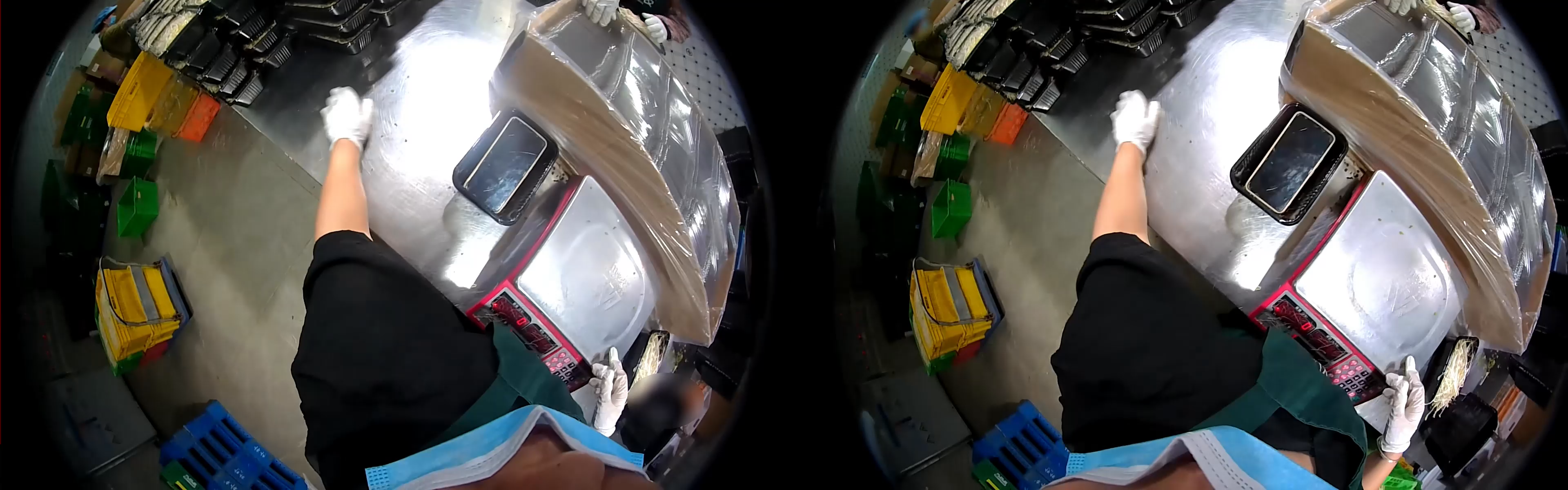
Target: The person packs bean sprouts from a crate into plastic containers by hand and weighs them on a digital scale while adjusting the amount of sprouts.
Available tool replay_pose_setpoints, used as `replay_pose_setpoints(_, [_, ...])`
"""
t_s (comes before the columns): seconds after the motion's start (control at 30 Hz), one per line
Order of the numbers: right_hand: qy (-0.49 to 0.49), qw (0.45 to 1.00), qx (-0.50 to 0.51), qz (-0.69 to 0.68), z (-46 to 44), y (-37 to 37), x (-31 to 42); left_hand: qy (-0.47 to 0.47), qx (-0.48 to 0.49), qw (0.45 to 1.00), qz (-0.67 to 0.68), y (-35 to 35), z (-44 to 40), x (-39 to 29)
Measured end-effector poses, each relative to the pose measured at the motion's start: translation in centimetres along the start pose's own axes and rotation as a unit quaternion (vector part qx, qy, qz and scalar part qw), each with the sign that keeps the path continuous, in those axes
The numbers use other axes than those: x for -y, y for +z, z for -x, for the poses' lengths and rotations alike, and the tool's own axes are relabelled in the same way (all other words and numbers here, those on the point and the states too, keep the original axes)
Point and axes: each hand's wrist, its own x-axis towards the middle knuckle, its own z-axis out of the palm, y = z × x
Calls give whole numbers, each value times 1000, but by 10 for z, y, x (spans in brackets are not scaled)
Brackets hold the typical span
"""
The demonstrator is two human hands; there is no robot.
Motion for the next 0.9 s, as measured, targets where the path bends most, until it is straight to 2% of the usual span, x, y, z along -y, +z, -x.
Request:
replay_pose_setpoints(0.03, [3,1000,1,3,-1,2,1,104,-43,993,31,12,5,-10])
replay_pose_setpoints(0.07, [-1,1000,0,-22,-2,4,-2,157,-77,975,136,20,20,-22])
replay_pose_setpoints(0.1, [-4,999,-2,-49,-3,6,-3,242,-82,962,97,29,38,-29])
replay_pose_setpoints(0.13, [-26,999,2,-42,-1,12,4,247,-37,968,34,35,64,-32])
replay_pose_setpoints(0.17, [-23,999,-5,-32,1,11,0,228,22,970,87,24,88,-36])
replay_pose_setpoints(0.2, [-28,999,-7,-25,5,11,-1,266,-13,956,122,16,111,-33])
replay_pose_setpoints(0.23, [-32,999,-15,-19,8,11,-2,282,-7,950,134,8,132,-24])
replay_pose_setpoints(0.27, [-30,999,-38,16,13,11,-3,261,-14,955,138,4,149,-9])
replay_pose_setpoints(0.3, [-47,994,-79,64,20,17,0,224,-37,973,33,-13,163,1])
replay_pose_setpoints(0.33, [-39,990,-95,93,29,16,1,168,-72,983,-15,-54,177,-4])
replay_pose_setpoints(0.37, [39,993,-101,46,42,19,12,143,-31,982,-118,-79,178,-4])
replay_pose_setpoints(0.4, [25,990,-137,-3,47,25,-2,186,-79,955,-219,-60,170,26])
replay_pose_setpoints(0.43, [49,989,-134,-27,52,34,3,217,-156,946,-185,-81,170,18])
replay_pose_setpoints(0.47, [38,982,-177,-48,56,43,-13,211,-152,955,-144,-70,150,26])
replay_pose_setpoints(0.5, [44,983,-158,80,63,44,-23,182,-94,965,-164,-87,142,-4])
replay_pose_setpoints(0.53, [46,979,-163,117,67,52,-30,243,-169,952,-78,-75,128,-13])
replay_pose_setpoints(0.57, [-21,965,-191,176,73,61,-44,292,-233,927,13,-75,117,-40])
replay_pose_setpoints(0.6, [-4,972,-207,115,79,72,-54,305,-171,924,152,-75,113,-60])
replay_pose_setpoints(0.63, [-5,965,-234,121,88,78,-68,308,-96,905,278,-94,121,-88])
replay_pose_setpoints(0.7, [15,962,-262,71,104,89,-80,373,-108,835,389,-102,133,-126])
replay_pose_setpoints(0.77, [3,957,-289,6,124,98,-92,329,16,817,473,-116,159,-152])
replay_pose_setpoints(0.8, [16,954,-299,-18,135,101,-97,384,4,777,499,-110,166,-163])
replay_pose_setpoints(0.83, [40,951,-306,-15,148,102,-95,322,116,795,501,-131,197,-172])
replay_pose_setpoints(0.9, [22,938,-342,-46,172,104,-111,344,173,721,576,-131,241,-190])
